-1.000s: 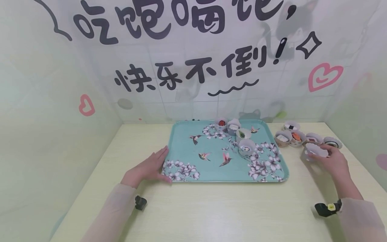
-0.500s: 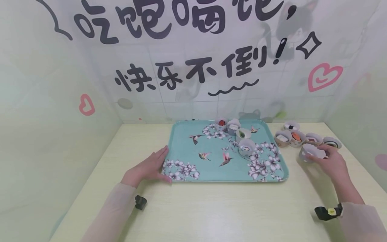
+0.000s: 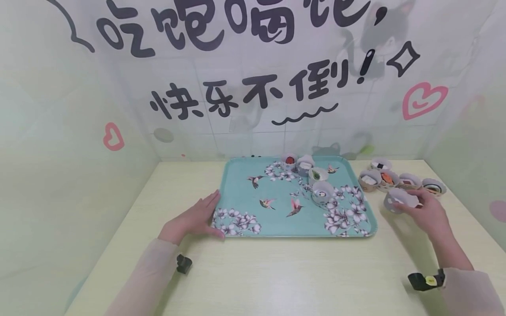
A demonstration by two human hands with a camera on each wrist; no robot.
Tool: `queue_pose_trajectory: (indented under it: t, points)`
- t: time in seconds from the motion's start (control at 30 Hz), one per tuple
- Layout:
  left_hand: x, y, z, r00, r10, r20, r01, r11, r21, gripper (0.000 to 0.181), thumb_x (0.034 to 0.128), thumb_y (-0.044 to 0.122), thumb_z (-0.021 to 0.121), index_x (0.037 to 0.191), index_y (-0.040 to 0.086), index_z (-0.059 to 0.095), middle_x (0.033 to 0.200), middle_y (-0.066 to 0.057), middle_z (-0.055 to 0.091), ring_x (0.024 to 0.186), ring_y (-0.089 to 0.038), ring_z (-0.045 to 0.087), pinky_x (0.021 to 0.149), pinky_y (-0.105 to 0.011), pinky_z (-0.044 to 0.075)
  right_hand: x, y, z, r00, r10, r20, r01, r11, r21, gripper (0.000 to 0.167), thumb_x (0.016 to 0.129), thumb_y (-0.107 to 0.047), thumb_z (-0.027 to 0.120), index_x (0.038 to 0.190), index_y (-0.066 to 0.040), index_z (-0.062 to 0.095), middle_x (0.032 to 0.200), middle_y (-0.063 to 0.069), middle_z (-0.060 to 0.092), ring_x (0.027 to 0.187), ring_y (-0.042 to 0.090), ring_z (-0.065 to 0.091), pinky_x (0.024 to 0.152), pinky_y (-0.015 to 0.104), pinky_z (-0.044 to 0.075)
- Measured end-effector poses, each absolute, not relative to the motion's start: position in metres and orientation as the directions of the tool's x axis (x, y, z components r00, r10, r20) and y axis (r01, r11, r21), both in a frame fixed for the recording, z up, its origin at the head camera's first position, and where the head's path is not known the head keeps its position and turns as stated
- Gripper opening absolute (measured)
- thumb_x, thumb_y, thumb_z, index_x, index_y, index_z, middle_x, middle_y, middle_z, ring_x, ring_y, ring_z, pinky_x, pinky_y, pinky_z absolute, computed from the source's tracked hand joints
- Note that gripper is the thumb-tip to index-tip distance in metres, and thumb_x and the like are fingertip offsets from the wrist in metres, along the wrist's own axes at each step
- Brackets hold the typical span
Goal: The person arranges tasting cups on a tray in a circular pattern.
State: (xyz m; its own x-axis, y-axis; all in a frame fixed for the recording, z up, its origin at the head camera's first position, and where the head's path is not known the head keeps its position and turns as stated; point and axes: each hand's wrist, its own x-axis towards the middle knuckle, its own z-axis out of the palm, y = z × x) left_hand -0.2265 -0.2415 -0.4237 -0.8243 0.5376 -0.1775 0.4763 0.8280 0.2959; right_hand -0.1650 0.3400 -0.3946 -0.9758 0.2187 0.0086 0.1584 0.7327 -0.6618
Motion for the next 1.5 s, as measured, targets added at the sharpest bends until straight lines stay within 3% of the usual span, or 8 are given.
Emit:
queue_pose_trajectory:
  t: [0.3,0.43,0.6,0.73,0.83,1.03,1.27,1.5]
  points:
    - [-0.228,-0.243,-0.425,-0.825,0.538,-0.171,0.477,0.826,0.299,0.131,0.071,0.061,0.08,0.155,-0.012,0.009,0.165,-0.028,0.006,0.151,-0.048,0.014,0.124,-0.062,0.016,-0.165,0.332,-0.397,-0.984,0.169,0.053,0.098,0.77,-0.631,0.067,0.095,-0.029,0.068,0.137,0.016,0.043,0.131,0.041,0.046,0.105,0.052,0.054,0.066,0.025,0.044]
    - [-0.228,-0.242,-0.426,-0.825,0.539,-0.173,0.478,0.827,0.297,0.132,0.0707,0.063,0.078,0.155,-0.011,0.009,0.165,-0.028,0.006,0.152,-0.047,0.014,0.124,-0.062,0.016,-0.166,0.326,-0.398,-0.986,0.152,0.069,0.075,0.771,-0.633,0.065,0.093,-0.027,0.07,0.135,0.016,0.045,0.13,0.041,0.048,0.097,0.042,0.058,0.059,0.018,0.043]
    - [-0.228,-0.241,-0.426,-0.826,0.536,-0.174,0.476,0.828,0.296,0.132,0.0701,0.064,0.078,0.155,-0.01,0.009,0.166,-0.027,0.006,0.152,-0.047,0.014,0.124,-0.062,0.016,-0.166,0.317,-0.399,-0.99,0.13,0.061,0.06,0.761,-0.646,0.065,0.092,-0.028,0.072,0.134,0.014,0.045,0.13,0.038,0.049,0.095,0.037,0.056,0.063,0.022,0.047]
    - [-0.227,-0.241,-0.425,-0.83,0.531,-0.173,0.469,0.83,0.302,0.133,0.0694,0.063,0.079,0.156,-0.01,0.009,0.166,-0.026,0.005,0.152,-0.047,0.014,0.125,-0.061,0.016,-0.167,0.308,-0.398,-0.993,0.115,0.026,0.07,0.754,-0.653,0.069,0.093,-0.032,0.071,0.137,0.013,0.043,0.134,0.039,0.046,0.107,0.049,0.053,0.08,0.046,0.054]
    - [-0.227,-0.242,-0.425,-0.832,0.528,-0.172,0.465,0.831,0.305,0.133,0.0692,0.063,0.079,0.156,-0.01,0.009,0.166,-0.026,0.005,0.152,-0.046,0.014,0.125,-0.062,0.016,-0.168,0.301,-0.398,-0.995,0.103,-0.012,0.085,0.748,-0.658,0.073,0.094,-0.035,0.069,0.141,0.012,0.039,0.138,0.04,0.042,0.115,0.055,0.049,0.09,0.061,0.051]
    - [-0.227,-0.243,-0.425,-0.831,0.531,-0.167,0.469,0.829,0.304,0.133,0.0693,0.062,0.08,0.155,-0.011,0.009,0.165,-0.027,0.005,0.152,-0.047,0.014,0.124,-0.062,0.016,-0.17,0.288,-0.398,-0.997,0.077,-0.023,0.073,0.747,-0.66,0.074,0.093,-0.037,0.07,0.142,0.01,0.04,0.14,0.038,0.045,0.113,0.049,0.052,0.081,0.044,0.055]
    - [-0.226,-0.243,-0.426,-0.833,0.528,-0.167,0.464,0.83,0.311,0.133,0.0688,0.062,0.08,0.155,-0.01,0.009,0.166,-0.026,0.005,0.152,-0.046,0.014,0.125,-0.061,0.016,-0.172,0.271,-0.398,-0.997,0.046,-0.063,0.076,0.719,-0.691,0.077,0.092,-0.037,0.071,0.145,0.008,0.037,0.149,0.038,0.035,0.122,0.052,0.048,0.095,0.059,0.052]
    - [-0.227,-0.243,-0.426,-0.832,0.528,-0.169,0.466,0.831,0.305,0.133,0.0693,0.061,0.08,0.155,-0.01,0.009,0.166,-0.027,0.006,0.152,-0.046,0.014,0.125,-0.061,0.016,-0.177,0.252,-0.401,-0.999,0.013,-0.051,0.045,0.719,-0.694,0.073,0.091,-0.033,0.073,0.143,0.006,0.04,0.142,0.033,0.045,0.106,0.038,0.054,0.079,0.033,0.05]
